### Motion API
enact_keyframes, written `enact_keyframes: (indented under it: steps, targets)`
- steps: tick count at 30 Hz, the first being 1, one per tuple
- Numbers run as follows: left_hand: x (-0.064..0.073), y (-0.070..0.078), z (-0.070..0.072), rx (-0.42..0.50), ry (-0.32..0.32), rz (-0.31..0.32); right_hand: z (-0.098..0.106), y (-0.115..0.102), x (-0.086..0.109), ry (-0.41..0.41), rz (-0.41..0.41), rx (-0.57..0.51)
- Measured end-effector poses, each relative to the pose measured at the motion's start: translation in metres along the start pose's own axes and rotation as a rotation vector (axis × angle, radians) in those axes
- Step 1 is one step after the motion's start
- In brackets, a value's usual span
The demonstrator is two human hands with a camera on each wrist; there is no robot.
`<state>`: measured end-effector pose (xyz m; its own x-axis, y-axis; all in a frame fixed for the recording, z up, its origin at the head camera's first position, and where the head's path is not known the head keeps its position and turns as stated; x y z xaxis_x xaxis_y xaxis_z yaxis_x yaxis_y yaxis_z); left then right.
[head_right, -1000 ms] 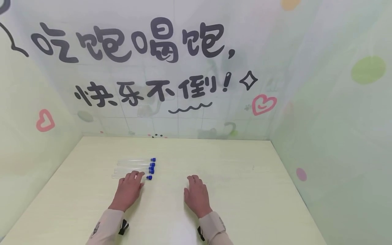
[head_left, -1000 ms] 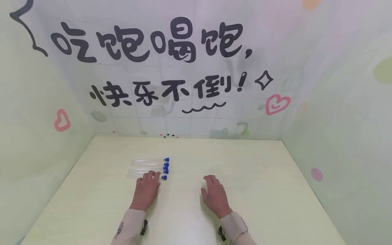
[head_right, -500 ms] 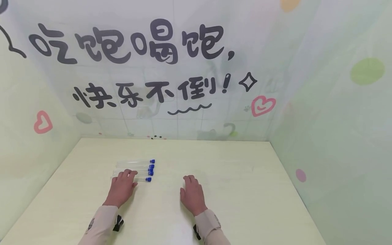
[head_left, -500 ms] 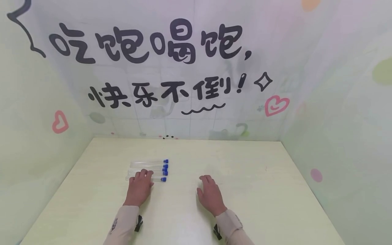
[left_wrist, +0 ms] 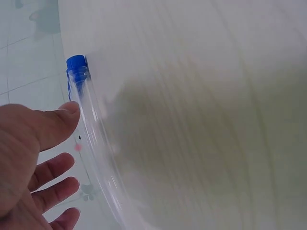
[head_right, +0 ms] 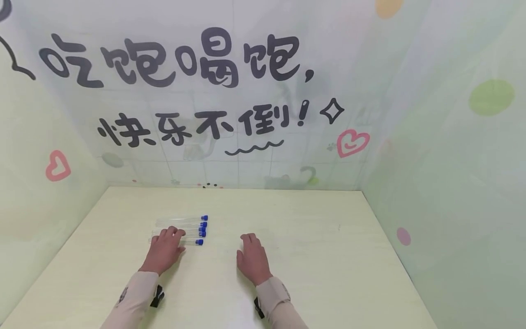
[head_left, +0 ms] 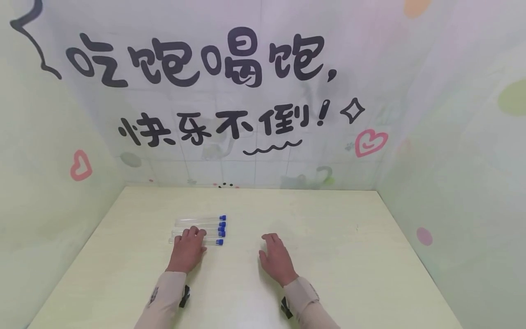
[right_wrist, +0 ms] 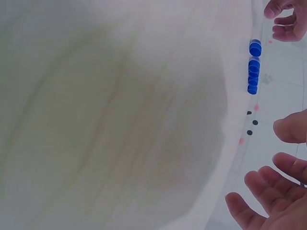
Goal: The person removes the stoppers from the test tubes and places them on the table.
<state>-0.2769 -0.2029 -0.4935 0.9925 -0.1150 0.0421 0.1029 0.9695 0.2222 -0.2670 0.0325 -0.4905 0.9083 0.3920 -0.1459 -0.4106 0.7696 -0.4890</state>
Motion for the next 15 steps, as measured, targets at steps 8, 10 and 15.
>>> enact_keyframes:
  steps: [8, 10, 15]
  targets:
    - [-0.002, -0.006, -0.002, -0.018, 0.009, -0.024, -0.002, -0.012, -0.01, -0.011, 0.028, 0.045]
    - [-0.003, -0.008, -0.003, -0.019, 0.006, -0.025, -0.003, -0.012, -0.012, -0.021, 0.018, 0.045]
    - [-0.004, -0.011, -0.007, -0.031, -0.019, -0.021, -0.007, -0.013, -0.013, -0.042, 0.014, 0.043]
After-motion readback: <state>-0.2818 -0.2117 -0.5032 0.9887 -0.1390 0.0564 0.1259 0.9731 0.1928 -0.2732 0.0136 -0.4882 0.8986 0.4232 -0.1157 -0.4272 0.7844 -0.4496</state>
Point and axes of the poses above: each hand's wrist, its own x-axis away from the middle knuckle, its own z-axis out of the back of the hand, y = z × x, the point moved 7 cm from there along -x, towards the middle knuckle, and after that the axes turned 11 degrees about -y, right-handed, at the moved point
